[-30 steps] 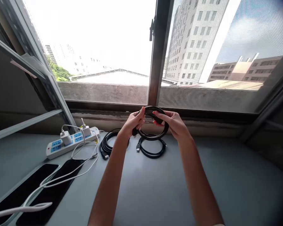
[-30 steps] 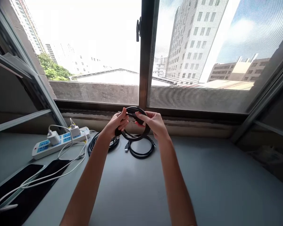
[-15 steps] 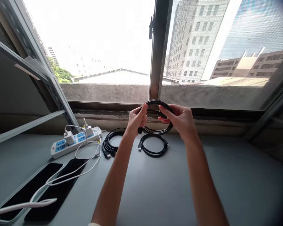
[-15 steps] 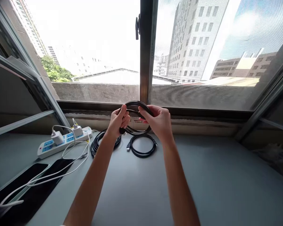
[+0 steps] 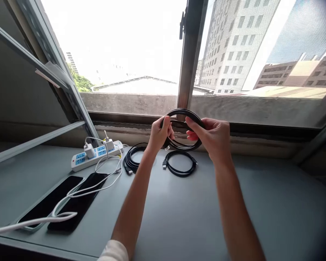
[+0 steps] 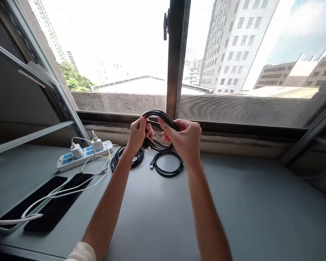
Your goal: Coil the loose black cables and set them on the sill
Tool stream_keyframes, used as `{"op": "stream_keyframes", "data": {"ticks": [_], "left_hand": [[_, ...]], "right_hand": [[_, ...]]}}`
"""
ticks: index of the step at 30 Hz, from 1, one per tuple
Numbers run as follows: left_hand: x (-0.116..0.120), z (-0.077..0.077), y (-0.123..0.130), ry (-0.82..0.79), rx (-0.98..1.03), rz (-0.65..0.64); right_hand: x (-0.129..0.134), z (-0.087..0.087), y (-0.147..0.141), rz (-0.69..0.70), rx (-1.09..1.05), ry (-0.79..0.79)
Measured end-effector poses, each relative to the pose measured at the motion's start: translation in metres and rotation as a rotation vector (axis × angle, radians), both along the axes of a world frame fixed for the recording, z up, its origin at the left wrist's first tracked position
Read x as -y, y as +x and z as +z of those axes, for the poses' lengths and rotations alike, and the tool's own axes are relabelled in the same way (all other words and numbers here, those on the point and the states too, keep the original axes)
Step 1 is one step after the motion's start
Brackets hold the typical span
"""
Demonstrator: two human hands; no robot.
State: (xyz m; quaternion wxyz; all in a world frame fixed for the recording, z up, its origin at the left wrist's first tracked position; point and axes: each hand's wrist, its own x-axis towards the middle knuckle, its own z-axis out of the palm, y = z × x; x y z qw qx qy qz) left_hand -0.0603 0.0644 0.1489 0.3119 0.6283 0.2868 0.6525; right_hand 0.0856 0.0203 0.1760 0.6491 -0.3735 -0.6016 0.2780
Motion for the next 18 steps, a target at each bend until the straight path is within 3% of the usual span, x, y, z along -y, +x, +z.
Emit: {"op": "stream_keyframes", "data": {"ticks": [3,5,13,18], "left_hand": [[-0.001,-0.002,-0.001,0.006,-0.138,0.068],[0.001,-0.002,-0.002,-0.020,-0.219,0.069],[0.009,0.004,-0.009,-0.034,-0.172,-0.118],[0.010,0.006,-0.008,-0.092,-0.102,-0.233]], "right_hand": [[-0.003,-0.003,-0.001,-0.155,0.070,0.137],[-0.006,-0.005,0.000,-0.170,0.078,0.153],[-0.015,-0.005,0.007,0.025,-0.061,0.042],[-0.015,-0.006,0.009,0.130,-0.086,-0.114]]}}
